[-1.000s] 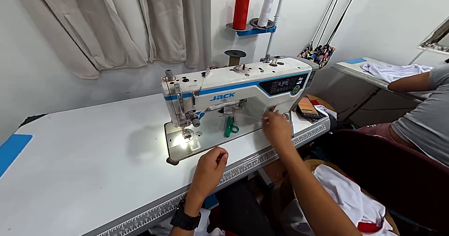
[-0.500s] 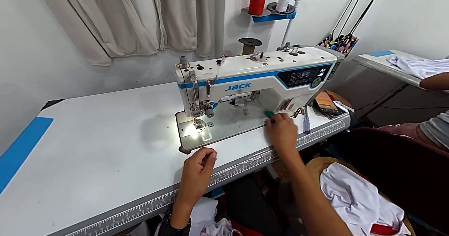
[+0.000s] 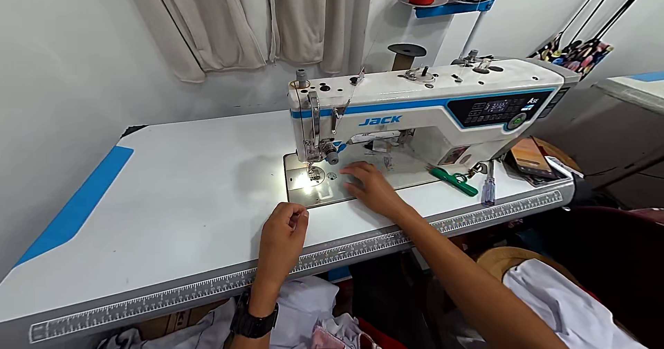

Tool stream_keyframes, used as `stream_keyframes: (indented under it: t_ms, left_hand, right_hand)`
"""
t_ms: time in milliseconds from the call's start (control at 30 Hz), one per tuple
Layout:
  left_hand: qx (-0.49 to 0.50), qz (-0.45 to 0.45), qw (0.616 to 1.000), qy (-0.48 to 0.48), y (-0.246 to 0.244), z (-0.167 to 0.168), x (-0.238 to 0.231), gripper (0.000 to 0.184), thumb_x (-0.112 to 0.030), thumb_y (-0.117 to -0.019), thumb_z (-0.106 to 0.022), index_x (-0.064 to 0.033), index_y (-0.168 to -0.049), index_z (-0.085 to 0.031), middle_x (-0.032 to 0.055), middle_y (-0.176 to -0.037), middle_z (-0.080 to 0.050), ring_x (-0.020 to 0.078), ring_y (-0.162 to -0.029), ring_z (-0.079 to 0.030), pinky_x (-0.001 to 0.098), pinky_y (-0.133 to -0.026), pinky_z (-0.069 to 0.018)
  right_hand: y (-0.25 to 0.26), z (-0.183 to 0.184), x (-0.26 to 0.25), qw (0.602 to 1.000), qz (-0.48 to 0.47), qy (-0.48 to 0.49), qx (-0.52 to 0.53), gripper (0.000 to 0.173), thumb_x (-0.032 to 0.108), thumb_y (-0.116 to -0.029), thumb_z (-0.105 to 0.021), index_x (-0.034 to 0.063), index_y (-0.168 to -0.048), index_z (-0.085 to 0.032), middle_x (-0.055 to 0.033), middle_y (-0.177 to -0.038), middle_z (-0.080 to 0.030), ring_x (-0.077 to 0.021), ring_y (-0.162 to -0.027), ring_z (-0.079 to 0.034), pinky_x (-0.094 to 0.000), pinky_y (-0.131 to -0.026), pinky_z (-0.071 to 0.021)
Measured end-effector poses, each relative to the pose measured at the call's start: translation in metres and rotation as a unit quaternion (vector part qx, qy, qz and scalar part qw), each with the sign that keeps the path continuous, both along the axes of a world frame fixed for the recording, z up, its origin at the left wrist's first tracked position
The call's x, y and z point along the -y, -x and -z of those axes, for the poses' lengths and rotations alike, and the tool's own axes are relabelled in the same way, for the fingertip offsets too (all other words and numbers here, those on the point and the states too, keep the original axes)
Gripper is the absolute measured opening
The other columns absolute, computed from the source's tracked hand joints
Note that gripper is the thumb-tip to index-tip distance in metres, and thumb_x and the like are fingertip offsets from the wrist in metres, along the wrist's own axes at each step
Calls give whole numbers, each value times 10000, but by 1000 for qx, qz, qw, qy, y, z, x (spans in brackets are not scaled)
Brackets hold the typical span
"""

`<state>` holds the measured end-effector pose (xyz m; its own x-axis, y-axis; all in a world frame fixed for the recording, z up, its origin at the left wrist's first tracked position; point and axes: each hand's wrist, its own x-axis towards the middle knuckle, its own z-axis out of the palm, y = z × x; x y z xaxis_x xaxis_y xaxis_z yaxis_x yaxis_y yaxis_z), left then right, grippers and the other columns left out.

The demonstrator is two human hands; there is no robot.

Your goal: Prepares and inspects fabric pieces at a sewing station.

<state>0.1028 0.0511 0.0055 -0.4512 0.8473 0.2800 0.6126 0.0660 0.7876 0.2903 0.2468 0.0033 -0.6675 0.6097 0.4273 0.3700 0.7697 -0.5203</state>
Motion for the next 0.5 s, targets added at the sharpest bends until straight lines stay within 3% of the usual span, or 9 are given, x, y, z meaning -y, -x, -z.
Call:
stream_keyframes:
  t_ms: [67,167,267,333,400,500]
  left_hand:
    - [13,1,1000,0,2,-1,0,171,-244,-1004,-607,-121,-1026,-723,-15,-946,-656,74,-743,-623,260,-655,-544]
    - [23,-2,1000,-2,3,0,0,179,-254,-1001,-598,-127,-1007,-724,-25,-907,-644,60,-723,-609,234,-633,-529]
    - [19,-4,1000,-4,2,1,-1,194,-281,-992,-583,-150,-989,-725,-47,-896,-648,45,-751,-625,210,-647,-542]
    - [9,-6,1000,-7,1,3,0,213,-297,-988,-562,-160,-978,-725,-61,-910,-660,33,-786,-630,202,-668,-542]
    - [-3,-6,1000,-14,1,3,-1,220,-296,-983,-555,-162,-964,-728,-72,-913,-668,19,-788,-629,188,-668,-538]
    - [-3,-5,1000,-25,-2,3,0,231,-282,-986,-547,-149,-948,-732,-71,-899,-669,2,-768,-619,159,-651,-523]
  right_hand:
    - [26,-13,-23,995,-67,73,-4,282,168,-959,-694,70,-1221,-731,-169,-1292,-654,-335,-1272,-574,-560,-1080,-442]
    - [56,-27,-57,979,-114,142,91,253,217,-927,-751,53,-1120,-759,-182,-1183,-669,-345,-1192,-579,-551,-1042,-437]
    - [72,-18,-75,975,-118,102,159,248,336,-923,-752,108,-1012,-792,-118,-1058,-725,-298,-1108,-629,-538,-1010,-459]
    - [70,-16,-67,980,-108,76,147,235,329,-950,-718,103,-948,-784,-99,-992,-723,-277,-1056,-634,-516,-998,-456]
    - [67,-20,-50,986,-80,52,138,237,274,-988,-664,59,-952,-757,-139,-1020,-708,-313,-1096,-626,-539,-1052,-425]
    - [64,-19,-35,988,-27,19,151,258,238,-1033,-590,24,-1053,-732,-198,-1168,-670,-380,-1263,-546,-590,-1124,-355]
